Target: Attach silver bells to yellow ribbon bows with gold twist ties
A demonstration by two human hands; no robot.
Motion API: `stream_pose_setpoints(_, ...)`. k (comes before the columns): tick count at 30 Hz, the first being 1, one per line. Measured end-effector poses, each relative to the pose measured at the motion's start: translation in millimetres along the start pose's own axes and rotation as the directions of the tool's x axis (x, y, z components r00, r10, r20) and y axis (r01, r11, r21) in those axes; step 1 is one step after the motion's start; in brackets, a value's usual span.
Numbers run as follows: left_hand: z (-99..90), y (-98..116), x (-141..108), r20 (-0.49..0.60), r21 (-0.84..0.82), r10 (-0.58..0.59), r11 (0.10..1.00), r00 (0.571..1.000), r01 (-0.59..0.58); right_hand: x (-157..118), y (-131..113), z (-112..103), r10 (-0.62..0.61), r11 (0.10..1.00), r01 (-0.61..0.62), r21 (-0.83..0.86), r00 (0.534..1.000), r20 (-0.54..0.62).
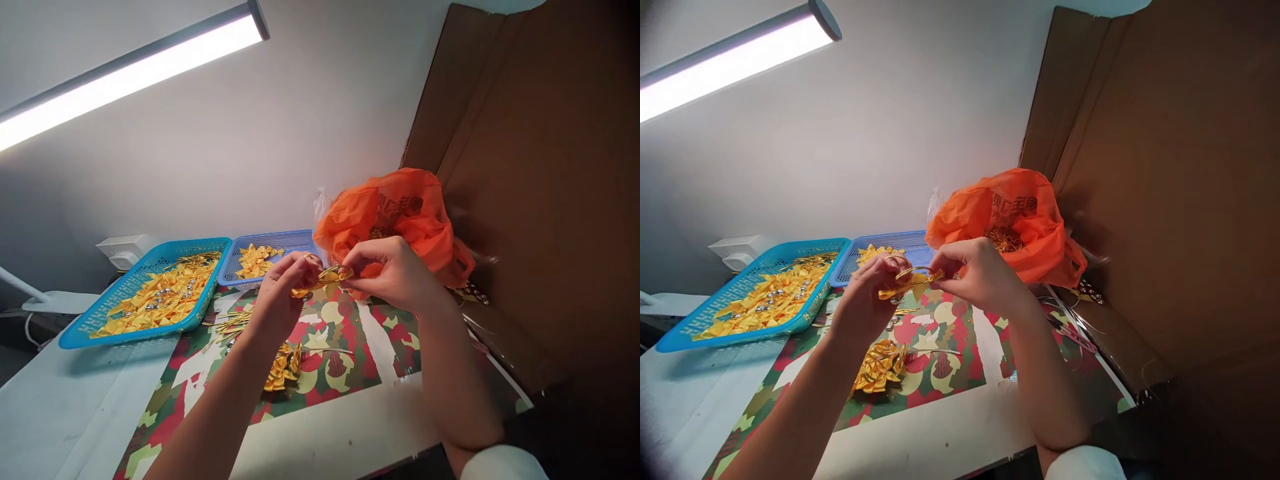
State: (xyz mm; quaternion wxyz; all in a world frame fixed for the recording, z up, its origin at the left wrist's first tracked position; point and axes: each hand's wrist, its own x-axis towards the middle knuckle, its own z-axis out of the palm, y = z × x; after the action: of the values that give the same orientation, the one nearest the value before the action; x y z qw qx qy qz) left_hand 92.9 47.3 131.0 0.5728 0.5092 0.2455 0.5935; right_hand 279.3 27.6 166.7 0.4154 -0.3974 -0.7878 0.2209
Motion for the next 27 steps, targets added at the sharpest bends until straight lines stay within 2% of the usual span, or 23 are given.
stream_pose_setpoints(3,-0.6,0.9,4.2,-0.048,-0.021,-0.145,0.989,0.988,0.144,0.1,0.8,0.5,-0.035,0.999,0.035,-0.022,0.999,-0.002)
stream_pose_setpoints(7,-4.6,-4.1,6.7,-0.014,0.1,-0.2,0.975,0.98,0.2,0.8,-0.5,1.0,-0.083,0.995,0.083,-0.052,0.997,0.0)
stream_pose_setpoints(10,-7.6,-5.4,6.5,0.105,0.222,-0.232,0.953,0.967,0.205,1.3,-2.1,1.1,-0.1,0.994,0.101,-0.052,0.995,0.009)
stream_pose_setpoints(13,-9.9,-2.3,6.2,0.243,0.302,-0.268,0.934,0.932,0.189,1.1,-3.3,1.2,-0.1,0.994,0.102,-0.031,0.993,0.057)
stream_pose_setpoints(16,-12.4,1.8,6.0,0.335,0.333,-0.273,0.93,0.902,0.158,-0.3,-4.4,0.8,-0.109,0.994,0.111,-0.026,0.991,0.075)
stream_pose_setpoints(23,-15.5,4.6,2.4,0.418,0.31,-0.242,0.944,0.876,0.113,-4.9,-11.4,-2.8,-0.179,0.983,0.181,-0.036,0.982,0.065)
stream_pose_setpoints(27,-13.7,4.9,0.6,0.401,0.291,-0.245,0.948,0.883,0.131,-4.4,-9.6,-2.7,-0.198,0.98,0.199,-0.009,0.978,0.058)
